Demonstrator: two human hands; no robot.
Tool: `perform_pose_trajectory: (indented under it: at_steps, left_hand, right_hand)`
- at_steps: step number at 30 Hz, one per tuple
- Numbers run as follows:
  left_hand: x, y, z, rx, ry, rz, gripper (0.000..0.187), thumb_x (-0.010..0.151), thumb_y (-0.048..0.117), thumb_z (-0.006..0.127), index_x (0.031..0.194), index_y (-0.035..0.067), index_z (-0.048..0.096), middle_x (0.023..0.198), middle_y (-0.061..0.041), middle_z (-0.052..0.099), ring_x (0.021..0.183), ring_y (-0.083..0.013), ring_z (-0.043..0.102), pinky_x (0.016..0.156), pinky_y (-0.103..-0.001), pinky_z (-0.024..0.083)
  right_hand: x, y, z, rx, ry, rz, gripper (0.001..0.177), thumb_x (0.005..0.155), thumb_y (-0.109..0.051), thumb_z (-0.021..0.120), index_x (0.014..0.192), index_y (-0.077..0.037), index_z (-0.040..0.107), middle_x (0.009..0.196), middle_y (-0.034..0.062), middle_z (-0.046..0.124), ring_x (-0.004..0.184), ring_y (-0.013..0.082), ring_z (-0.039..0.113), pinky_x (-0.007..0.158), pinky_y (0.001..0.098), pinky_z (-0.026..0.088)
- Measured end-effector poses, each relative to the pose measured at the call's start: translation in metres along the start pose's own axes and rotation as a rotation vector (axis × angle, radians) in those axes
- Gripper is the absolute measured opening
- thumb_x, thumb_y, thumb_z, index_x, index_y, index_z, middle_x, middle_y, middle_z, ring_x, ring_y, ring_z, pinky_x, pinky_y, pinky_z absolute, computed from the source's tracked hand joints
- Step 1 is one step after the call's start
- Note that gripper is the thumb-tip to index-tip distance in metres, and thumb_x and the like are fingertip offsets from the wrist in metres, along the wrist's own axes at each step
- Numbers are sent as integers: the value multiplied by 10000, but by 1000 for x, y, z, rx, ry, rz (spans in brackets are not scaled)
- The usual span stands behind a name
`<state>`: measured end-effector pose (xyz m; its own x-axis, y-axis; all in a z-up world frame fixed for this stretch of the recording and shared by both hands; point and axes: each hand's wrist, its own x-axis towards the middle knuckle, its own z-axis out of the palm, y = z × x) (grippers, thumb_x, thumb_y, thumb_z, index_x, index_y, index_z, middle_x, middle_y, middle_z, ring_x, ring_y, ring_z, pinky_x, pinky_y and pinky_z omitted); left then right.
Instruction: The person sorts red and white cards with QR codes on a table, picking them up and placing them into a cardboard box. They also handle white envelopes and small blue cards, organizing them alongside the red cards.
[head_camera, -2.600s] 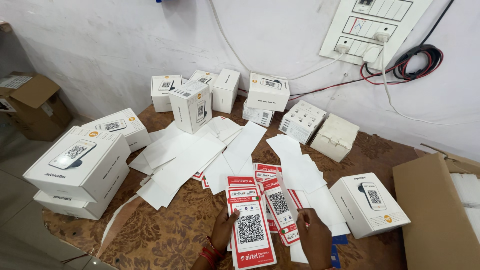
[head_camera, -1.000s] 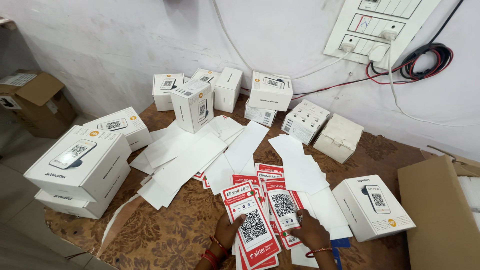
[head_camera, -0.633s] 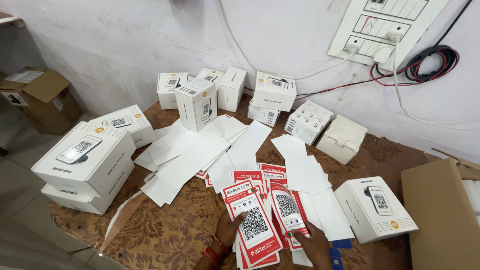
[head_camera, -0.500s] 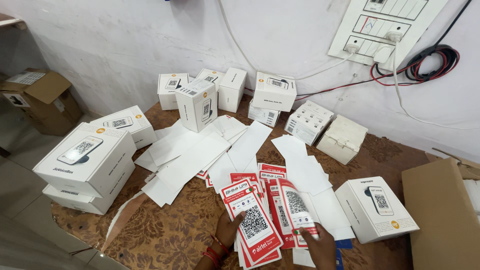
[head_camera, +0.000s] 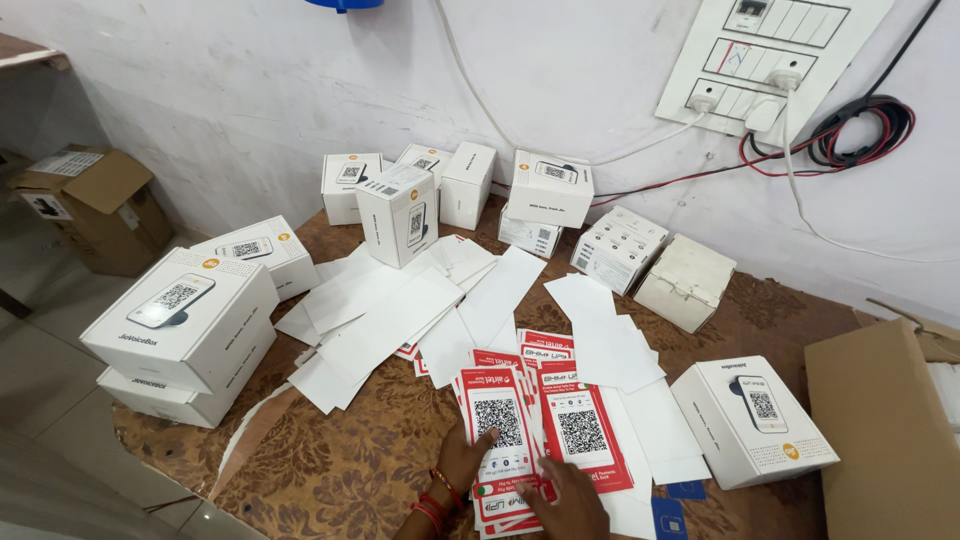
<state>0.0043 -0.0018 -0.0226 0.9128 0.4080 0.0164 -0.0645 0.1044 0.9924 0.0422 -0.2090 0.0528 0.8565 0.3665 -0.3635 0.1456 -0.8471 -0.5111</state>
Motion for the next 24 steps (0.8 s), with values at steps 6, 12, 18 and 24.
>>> perform_pose_trajectory:
  at_steps: [6,12,18,24]
  left_hand:
    - [-11,45,16,-128,-192,53,312,949,203,711,1176,-11,693,1032,-99,787,909,-147,736,796,-333,613]
    - [-20,147,45,-116,-222,119,309,928,166,712,1197,18,676,1043,-92,798,915,-149,758,803,-339,627]
    - [-22,136,33,-64,-244,113,356,894,100,755,1224,10,658,1089,-88,782,988,-152,753,850,-330,632]
    - [-34,57,24,-34,-131,10,331,876,76,752,1177,13,629,1025,-102,761,860,-149,716,744,-338,605]
  right_hand:
    - [17,12,-32,943,84,-136,870,790,-332,795,1513,-122,360,1387,166,601,1300,241,568,1046,459,484]
    - [-30,-45,-96,1132,82,-306,687,827,-188,761,1442,-86,473,1184,175,726,1113,234,679,961,447,543]
    - [-6,-11,-70,1049,90,-237,427,873,-132,753,1250,5,606,1084,167,777,1044,234,729,924,446,589]
    - [35,54,2,1001,6,-294,367,864,-104,742,1209,-11,656,1072,114,782,993,173,716,873,386,580]
